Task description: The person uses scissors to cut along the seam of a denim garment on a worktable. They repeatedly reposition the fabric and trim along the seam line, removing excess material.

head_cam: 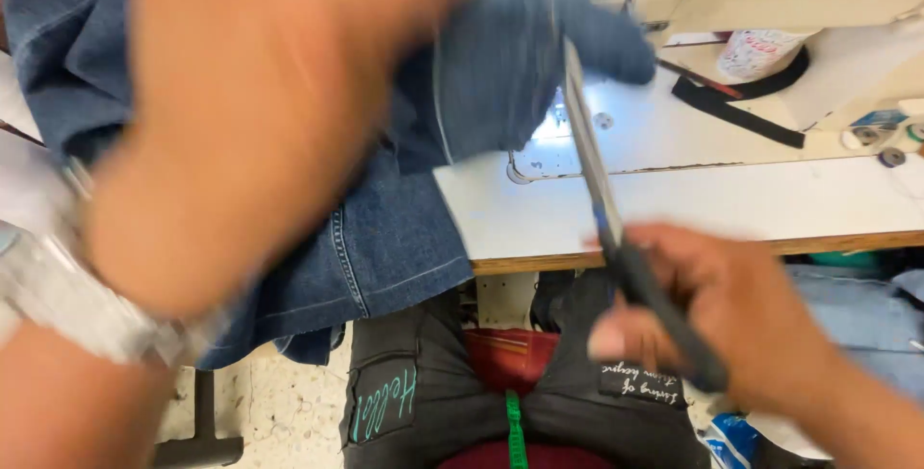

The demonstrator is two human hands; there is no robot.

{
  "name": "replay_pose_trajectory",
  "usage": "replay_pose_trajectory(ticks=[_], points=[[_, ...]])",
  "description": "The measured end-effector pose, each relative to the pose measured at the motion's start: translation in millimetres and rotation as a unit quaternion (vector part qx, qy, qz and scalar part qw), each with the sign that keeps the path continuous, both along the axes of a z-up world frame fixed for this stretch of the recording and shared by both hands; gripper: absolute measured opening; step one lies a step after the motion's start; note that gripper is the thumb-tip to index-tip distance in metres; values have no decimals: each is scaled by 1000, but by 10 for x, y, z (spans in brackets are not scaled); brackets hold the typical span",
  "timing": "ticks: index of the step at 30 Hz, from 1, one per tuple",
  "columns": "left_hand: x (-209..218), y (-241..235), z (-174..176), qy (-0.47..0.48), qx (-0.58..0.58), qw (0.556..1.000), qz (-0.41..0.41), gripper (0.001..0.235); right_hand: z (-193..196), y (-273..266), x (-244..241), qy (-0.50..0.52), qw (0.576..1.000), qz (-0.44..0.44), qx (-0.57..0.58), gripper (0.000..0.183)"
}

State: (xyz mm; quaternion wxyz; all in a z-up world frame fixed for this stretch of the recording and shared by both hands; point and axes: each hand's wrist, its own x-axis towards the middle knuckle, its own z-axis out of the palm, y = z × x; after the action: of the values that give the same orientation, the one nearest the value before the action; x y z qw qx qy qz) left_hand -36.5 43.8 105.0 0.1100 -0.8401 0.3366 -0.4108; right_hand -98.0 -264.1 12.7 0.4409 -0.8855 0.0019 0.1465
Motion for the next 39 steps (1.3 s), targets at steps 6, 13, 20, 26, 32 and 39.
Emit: replay_pose_trajectory(ticks=[6,13,20,26,32,39], points=[[-639,-402,-1215,176,-56,982,35,24,-1048,-219,-600,309,930,-159,116,67],[-1013,-833,-1556,201,-150,968,29,34,-1321,-379,-795,354,922,-115,105,74],[-1156,-1001,-1704,145,-199,968,38,20,-1291,-415,-820,368,913,-139,113,71],[-1354,-999,-1869,193,-344,919,1,22,-1286,-457,-758,363,914,-137,119,79],[-1567,-741,-2441,205,-756,602,153,56,-1352,-479,-688,361,924,-110,63,75],[-1375,-569,-2534,409,-819,401,14,39,-1319,-405,-578,392,909,-139,41,74]])
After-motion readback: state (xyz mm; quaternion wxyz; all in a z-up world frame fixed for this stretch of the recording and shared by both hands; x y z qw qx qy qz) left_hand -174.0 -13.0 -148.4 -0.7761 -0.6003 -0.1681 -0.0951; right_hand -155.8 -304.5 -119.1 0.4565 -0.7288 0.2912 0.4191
